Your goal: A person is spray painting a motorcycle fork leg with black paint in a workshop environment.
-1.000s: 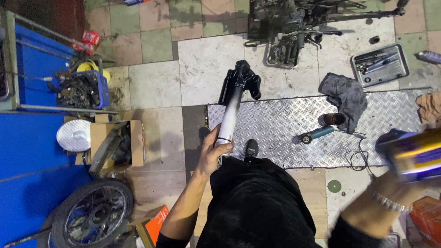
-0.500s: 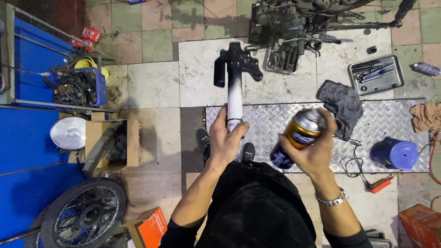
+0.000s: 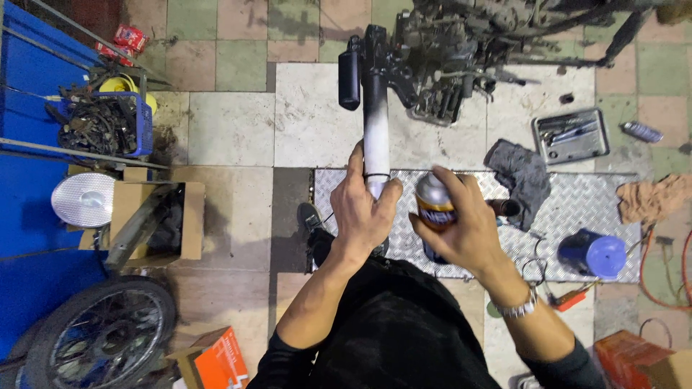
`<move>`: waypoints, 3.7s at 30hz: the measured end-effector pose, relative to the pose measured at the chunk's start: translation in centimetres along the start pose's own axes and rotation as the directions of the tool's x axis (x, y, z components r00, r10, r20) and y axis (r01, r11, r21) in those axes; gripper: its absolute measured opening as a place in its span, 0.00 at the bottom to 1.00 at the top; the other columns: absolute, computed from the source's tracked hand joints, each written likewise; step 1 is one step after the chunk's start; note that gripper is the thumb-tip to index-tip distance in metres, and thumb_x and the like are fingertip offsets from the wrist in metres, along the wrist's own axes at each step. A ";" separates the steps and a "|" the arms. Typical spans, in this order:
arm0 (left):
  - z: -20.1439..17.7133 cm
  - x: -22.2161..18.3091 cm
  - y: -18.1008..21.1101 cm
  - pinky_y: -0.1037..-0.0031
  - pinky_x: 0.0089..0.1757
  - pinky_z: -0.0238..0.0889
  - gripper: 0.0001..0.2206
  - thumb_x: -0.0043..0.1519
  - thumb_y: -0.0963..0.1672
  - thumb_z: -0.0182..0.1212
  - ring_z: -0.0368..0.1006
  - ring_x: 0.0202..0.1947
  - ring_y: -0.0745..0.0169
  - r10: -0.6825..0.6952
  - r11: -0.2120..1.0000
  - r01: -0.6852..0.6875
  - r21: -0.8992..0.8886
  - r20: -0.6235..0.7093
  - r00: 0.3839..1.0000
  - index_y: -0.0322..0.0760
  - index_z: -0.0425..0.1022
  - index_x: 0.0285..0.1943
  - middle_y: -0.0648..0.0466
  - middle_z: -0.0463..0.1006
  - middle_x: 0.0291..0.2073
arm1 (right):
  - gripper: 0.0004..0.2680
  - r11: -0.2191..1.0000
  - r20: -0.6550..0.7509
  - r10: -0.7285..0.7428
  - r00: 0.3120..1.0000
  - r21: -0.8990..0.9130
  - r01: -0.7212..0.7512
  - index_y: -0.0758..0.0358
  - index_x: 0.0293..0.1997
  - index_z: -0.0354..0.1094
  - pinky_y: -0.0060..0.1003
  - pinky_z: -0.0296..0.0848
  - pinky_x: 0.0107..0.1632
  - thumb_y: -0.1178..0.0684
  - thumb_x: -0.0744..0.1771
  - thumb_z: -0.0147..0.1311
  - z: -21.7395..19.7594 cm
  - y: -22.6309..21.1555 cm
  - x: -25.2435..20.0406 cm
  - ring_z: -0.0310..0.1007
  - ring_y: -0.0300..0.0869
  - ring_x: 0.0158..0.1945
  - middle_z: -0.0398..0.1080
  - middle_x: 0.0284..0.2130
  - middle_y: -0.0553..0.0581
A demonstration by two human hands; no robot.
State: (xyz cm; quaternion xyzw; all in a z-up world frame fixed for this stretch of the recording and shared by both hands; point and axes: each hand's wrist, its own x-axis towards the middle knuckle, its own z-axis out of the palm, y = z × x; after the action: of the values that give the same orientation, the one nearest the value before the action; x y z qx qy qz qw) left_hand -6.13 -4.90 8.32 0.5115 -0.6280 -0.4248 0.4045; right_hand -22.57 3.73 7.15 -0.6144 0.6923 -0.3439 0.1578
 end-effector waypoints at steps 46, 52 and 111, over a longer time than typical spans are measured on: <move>-1.3 -0.2 1.8 0.65 0.27 0.65 0.31 0.57 0.47 0.58 0.69 0.21 0.58 0.159 0.987 -0.159 0.006 0.002 0.987 0.30 0.58 0.71 0.52 0.78 0.32 | 0.33 0.911 0.081 -0.237 0.968 -0.329 0.251 0.56 0.72 0.55 0.46 0.81 0.44 0.44 0.62 0.71 -8.2 -7.7 1.2 0.75 0.58 0.52 0.66 0.57 0.73; -0.6 -0.5 0.7 0.60 0.30 0.67 0.35 0.57 0.49 0.54 0.75 0.28 0.49 0.253 0.959 -0.247 0.142 -0.030 0.967 0.26 0.54 0.73 0.44 0.81 0.36 | 0.28 0.900 0.168 -0.152 0.974 -0.385 0.206 0.56 0.69 0.58 0.47 0.80 0.34 0.45 0.63 0.67 -8.4 -8.7 1.8 0.75 0.56 0.43 0.64 0.55 0.68; -2.4 -0.2 -13.0 0.74 0.24 0.57 0.17 0.54 0.40 0.58 0.58 0.20 0.70 0.150 0.982 -0.151 -0.110 -0.018 0.989 0.37 0.68 0.53 0.60 0.68 0.23 | 0.24 0.880 -0.223 -0.459 0.860 0.019 0.475 0.72 0.60 0.57 0.49 0.77 0.55 0.49 0.64 0.67 -4.7 -3.7 1.2 0.73 0.59 0.49 0.70 0.47 0.71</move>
State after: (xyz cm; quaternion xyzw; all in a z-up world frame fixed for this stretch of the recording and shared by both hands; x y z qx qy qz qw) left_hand 0.04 -6.45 -3.29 0.4413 -0.6383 -0.4249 0.4662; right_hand -23.09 3.83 13.19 -0.7174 0.5225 -0.4604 0.0173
